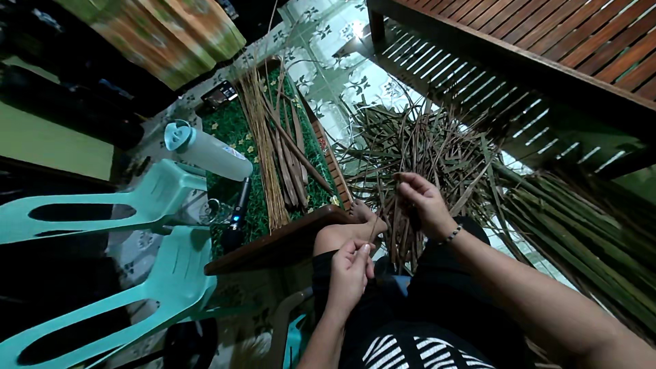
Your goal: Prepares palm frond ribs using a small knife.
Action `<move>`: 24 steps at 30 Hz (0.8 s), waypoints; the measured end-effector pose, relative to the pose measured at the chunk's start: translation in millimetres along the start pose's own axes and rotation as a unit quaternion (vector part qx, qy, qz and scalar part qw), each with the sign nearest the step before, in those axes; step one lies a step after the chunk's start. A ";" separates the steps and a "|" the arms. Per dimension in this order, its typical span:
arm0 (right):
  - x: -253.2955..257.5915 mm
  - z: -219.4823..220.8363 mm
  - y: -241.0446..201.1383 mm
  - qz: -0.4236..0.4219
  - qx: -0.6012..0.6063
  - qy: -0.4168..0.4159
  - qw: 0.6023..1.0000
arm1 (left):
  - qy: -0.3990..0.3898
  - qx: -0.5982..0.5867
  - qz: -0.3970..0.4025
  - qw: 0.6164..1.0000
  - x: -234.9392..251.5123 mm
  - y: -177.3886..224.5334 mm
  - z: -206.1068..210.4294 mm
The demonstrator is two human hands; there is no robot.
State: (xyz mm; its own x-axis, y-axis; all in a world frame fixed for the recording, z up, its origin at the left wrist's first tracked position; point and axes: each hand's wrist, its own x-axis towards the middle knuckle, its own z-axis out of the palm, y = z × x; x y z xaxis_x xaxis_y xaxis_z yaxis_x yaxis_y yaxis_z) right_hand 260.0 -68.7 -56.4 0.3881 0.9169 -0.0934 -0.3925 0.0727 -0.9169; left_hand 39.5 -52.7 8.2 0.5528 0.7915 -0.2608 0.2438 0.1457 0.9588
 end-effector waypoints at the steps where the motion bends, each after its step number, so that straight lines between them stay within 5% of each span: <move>1: 1.8 -3.0 -2.2 -0.005 0.003 0.008 1.000 | 0.012 0.012 0.010 1.000 0.3 -0.7 -0.2; 11: -22.0 29.3 9.2 0.012 -0.049 -0.201 0.978 | 0.121 0.178 0.159 0.964 16.5 -2.7 1.0; 24: -26.6 34.0 10.3 0.013 -0.012 -0.210 0.978 | 0.130 0.216 0.196 0.948 17.8 -8.8 3.1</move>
State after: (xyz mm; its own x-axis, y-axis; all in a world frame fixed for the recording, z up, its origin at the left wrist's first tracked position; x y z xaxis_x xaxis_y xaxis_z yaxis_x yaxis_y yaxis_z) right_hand 217.4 -79.0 -50.2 -0.0002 0.9989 0.0463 -0.3762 0.0428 -0.9255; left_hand 49.7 -41.7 -5.2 0.4666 0.8623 0.1968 0.3941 -0.4019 0.8265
